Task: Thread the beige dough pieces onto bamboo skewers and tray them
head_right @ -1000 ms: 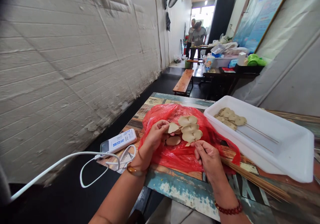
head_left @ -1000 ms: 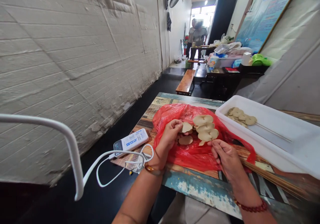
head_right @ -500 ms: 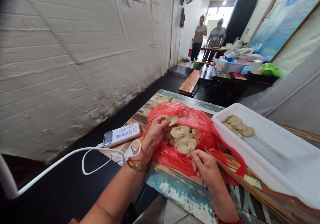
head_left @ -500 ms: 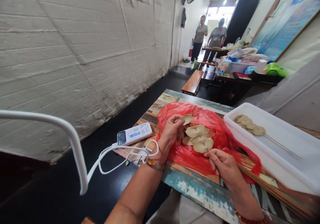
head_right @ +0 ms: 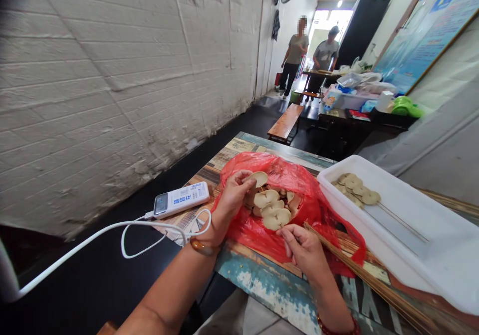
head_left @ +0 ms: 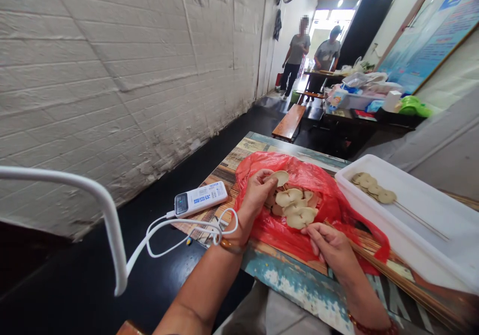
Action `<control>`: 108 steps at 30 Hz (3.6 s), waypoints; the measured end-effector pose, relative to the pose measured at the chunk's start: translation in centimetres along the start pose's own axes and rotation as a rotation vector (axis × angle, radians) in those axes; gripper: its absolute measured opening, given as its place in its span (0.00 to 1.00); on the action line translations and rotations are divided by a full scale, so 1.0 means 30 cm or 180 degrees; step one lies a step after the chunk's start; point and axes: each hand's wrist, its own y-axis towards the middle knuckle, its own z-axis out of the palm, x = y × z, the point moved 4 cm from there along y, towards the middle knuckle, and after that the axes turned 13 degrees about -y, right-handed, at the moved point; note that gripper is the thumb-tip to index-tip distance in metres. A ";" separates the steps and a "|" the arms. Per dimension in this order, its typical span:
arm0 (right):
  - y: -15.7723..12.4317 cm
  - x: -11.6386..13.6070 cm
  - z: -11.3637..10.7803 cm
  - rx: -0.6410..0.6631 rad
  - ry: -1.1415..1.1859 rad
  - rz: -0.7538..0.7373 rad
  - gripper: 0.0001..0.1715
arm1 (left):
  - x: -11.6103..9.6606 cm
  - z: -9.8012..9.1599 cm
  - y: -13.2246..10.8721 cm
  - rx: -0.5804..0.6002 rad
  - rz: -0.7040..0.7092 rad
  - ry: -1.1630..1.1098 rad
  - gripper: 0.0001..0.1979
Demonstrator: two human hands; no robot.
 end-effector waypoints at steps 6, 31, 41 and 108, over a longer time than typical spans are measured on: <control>0.003 -0.011 0.003 0.0037 -0.0100 -0.0018 0.20 | -0.012 0.007 -0.005 0.0026 0.0098 0.0208 0.12; 0.008 0.001 -0.003 -0.0129 -0.0421 -0.0158 0.21 | -0.021 0.040 -0.017 0.0355 0.0801 0.1501 0.09; 0.012 0.011 -0.008 -0.0146 -0.0608 -0.0229 0.21 | -0.017 0.037 -0.012 0.0369 0.0852 0.1652 0.08; 0.006 0.005 0.008 0.0118 0.0546 0.0157 0.23 | 0.008 0.038 -0.028 0.0671 -0.0742 -0.0393 0.24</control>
